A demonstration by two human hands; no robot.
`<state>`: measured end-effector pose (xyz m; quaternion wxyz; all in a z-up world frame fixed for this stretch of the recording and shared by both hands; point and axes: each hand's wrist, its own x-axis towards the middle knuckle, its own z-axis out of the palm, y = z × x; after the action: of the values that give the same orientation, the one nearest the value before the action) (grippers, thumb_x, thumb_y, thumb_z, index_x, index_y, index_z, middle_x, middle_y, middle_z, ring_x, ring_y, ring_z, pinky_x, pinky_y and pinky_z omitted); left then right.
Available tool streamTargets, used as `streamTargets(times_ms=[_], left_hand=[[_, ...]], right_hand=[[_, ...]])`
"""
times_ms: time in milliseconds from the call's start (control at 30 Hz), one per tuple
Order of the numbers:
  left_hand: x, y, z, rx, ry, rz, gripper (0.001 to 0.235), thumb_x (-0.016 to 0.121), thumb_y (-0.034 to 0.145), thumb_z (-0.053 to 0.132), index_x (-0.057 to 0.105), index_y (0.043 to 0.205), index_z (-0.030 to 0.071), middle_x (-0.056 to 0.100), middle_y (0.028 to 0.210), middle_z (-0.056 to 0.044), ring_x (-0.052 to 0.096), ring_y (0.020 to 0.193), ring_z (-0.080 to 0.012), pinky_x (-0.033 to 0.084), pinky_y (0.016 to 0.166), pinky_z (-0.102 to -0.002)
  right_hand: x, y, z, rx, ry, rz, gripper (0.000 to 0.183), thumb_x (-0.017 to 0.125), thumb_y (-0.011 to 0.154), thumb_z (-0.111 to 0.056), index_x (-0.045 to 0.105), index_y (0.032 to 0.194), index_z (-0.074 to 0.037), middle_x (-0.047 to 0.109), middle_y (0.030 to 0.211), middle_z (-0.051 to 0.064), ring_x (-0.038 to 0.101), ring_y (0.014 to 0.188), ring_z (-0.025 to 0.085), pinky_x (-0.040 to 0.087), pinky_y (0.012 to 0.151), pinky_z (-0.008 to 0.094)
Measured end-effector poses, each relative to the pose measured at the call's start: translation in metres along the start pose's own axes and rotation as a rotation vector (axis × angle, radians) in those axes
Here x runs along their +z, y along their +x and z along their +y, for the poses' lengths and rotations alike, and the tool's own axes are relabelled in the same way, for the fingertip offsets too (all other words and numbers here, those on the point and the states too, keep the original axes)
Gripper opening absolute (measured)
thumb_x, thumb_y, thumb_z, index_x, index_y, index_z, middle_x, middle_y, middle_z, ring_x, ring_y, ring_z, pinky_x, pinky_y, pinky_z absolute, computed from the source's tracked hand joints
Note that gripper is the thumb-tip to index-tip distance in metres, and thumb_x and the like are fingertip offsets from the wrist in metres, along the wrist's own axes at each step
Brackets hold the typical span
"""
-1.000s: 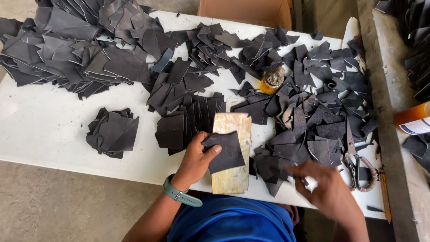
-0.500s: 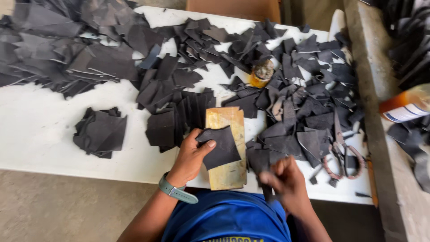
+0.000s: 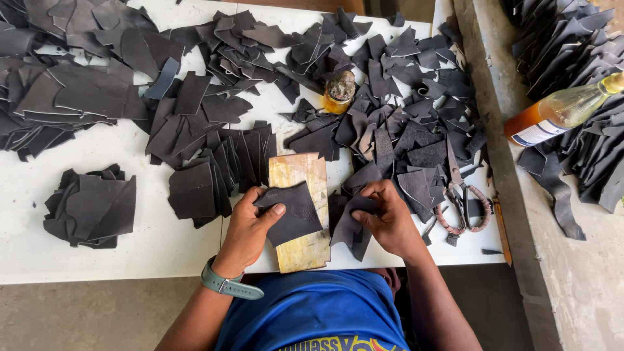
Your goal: The person uses shears to cut black rubber pieces on a white table. They repeatedly pick up a piece, align it against a wooden template, trim the edges, and place the finished piece into a growing stack. The person also handles loose scraps and adjusts the template during the process.
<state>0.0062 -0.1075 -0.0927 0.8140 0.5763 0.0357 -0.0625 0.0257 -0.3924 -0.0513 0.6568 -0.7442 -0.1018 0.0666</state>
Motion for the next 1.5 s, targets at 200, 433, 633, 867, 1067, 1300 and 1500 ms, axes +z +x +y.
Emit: streamTargets(times_ms=[200, 433, 633, 867, 1067, 1300, 1500], left_hand=[[0.002, 0.004, -0.004, -0.009, -0.029, 0.006, 0.024, 0.071, 0.094, 0.007, 0.062, 0.114, -0.001, 0.072, 0.105, -0.008, 0.066, 0.094, -0.0115, 0.055, 0.087, -0.028], [0.002, 0.005, -0.009, -0.006, -0.112, 0.047, 0.02, 0.072, 0.092, 0.001, 0.063, 0.11, -0.002, 0.071, 0.103, -0.008, 0.067, 0.095, -0.0125, 0.055, 0.087, -0.029], [-0.002, 0.01, -0.014, -0.076, -0.274, 0.014, 0.025, 0.073, 0.089, -0.003, 0.064, 0.113, -0.002, 0.071, 0.105, -0.008, 0.067, 0.096, -0.0141, 0.055, 0.091, -0.03], [0.003, 0.01, -0.011, -0.09, -0.217, 0.016, 0.026, 0.073, 0.089, 0.001, 0.064, 0.113, -0.001, 0.071, 0.105, -0.006, 0.067, 0.095, -0.012, 0.055, 0.09, -0.029], [0.009, 0.012, -0.012, -0.09, -0.158, -0.042, 0.024, 0.074, 0.09, 0.002, 0.063, 0.11, -0.002, 0.07, 0.102, -0.006, 0.065, 0.093, -0.0113, 0.054, 0.088, -0.028], [0.009, 0.013, -0.012, -0.109, -0.135, -0.059, 0.025, 0.074, 0.089, 0.002, 0.063, 0.111, -0.002, 0.07, 0.101, -0.006, 0.065, 0.091, -0.0105, 0.054, 0.086, -0.028], [0.007, 0.013, -0.014, -0.107, -0.095, -0.075, 0.026, 0.074, 0.089, 0.002, 0.062, 0.112, -0.002, 0.07, 0.101, -0.006, 0.065, 0.092, -0.0101, 0.054, 0.087, -0.027]], right_hand=[[-0.002, 0.01, 0.03, 0.076, -0.01, 0.144, 0.025, 0.079, 0.088, 0.004, 0.058, 0.099, -0.006, 0.062, 0.088, 0.0, 0.055, 0.077, 0.006, 0.046, 0.068, 0.022], [-0.006, 0.013, 0.044, 0.008, 0.195, 0.211, 0.019, 0.067, 0.096, 0.001, 0.061, 0.111, -0.008, 0.065, 0.096, -0.004, 0.057, 0.082, 0.002, 0.046, 0.07, 0.016], [-0.025, 0.01, 0.07, -0.156, 0.212, 0.151, 0.014, 0.073, 0.105, 0.004, 0.06, 0.103, -0.002, 0.067, 0.096, 0.001, 0.057, 0.079, 0.003, 0.046, 0.071, 0.016], [-0.018, 0.0, 0.031, 0.025, 0.153, 0.027, 0.057, 0.076, 0.081, 0.008, 0.063, 0.135, -0.003, 0.07, 0.125, 0.005, 0.067, 0.085, 0.005, 0.057, 0.069, 0.019], [0.0, 0.009, 0.007, 0.039, -0.048, -0.094, 0.063, 0.079, 0.078, 0.01, 0.063, 0.138, -0.003, 0.059, 0.151, 0.008, 0.048, 0.072, 0.004, 0.047, 0.062, 0.022], [0.004, 0.013, 0.003, 0.067, -0.051, -0.141, 0.066, 0.08, 0.078, 0.006, 0.06, 0.14, -0.006, 0.054, 0.155, 0.008, 0.061, 0.066, 0.002, 0.055, 0.059, 0.023], [0.009, 0.015, 0.001, 0.046, 0.01, -0.148, 0.072, 0.079, 0.079, 0.004, 0.055, 0.145, -0.008, 0.046, 0.161, 0.007, 0.064, 0.079, 0.001, 0.057, 0.064, 0.022]])
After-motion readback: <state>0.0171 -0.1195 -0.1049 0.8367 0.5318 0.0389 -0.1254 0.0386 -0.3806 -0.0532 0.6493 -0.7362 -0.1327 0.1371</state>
